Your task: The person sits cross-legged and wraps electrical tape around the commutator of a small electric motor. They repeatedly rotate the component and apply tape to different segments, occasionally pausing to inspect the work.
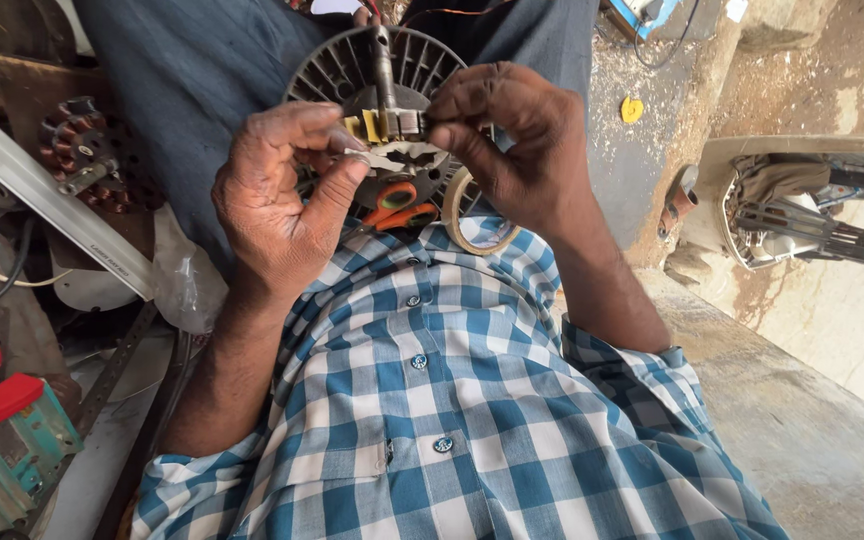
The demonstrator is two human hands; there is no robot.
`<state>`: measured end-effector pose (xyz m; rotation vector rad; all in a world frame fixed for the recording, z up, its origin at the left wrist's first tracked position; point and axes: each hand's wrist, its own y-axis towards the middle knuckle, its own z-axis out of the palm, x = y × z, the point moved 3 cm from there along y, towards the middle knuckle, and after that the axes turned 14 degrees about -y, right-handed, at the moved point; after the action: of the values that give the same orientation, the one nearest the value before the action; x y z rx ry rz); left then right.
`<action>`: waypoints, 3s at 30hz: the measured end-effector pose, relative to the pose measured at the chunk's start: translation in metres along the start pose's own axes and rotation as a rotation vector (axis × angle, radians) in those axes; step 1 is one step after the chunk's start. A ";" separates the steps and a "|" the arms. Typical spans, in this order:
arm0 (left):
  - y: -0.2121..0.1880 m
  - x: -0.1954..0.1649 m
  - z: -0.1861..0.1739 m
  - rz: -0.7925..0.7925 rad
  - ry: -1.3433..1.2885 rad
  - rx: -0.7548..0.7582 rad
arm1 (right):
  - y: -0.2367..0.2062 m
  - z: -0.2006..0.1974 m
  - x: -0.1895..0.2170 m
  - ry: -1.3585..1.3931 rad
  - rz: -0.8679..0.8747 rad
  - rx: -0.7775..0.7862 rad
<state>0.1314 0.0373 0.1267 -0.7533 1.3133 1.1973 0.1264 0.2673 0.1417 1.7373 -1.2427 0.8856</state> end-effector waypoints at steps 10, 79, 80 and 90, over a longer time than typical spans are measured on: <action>-0.005 0.007 -0.002 -0.006 -0.052 0.007 | -0.008 0.003 -0.022 0.039 0.090 0.042; 0.007 -0.006 0.002 0.127 0.156 0.106 | 0.069 0.028 -0.056 0.309 -0.152 0.485; 0.007 -0.006 0.002 0.126 0.154 0.112 | 0.067 0.027 -0.052 0.297 -0.145 0.476; 0.003 -0.015 0.010 0.154 0.180 0.061 | 0.052 -0.020 -0.006 -0.158 -0.262 0.023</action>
<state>0.1342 0.0445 0.1433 -0.7396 1.5736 1.2265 0.0733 0.2781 0.1556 1.9656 -1.0737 0.6220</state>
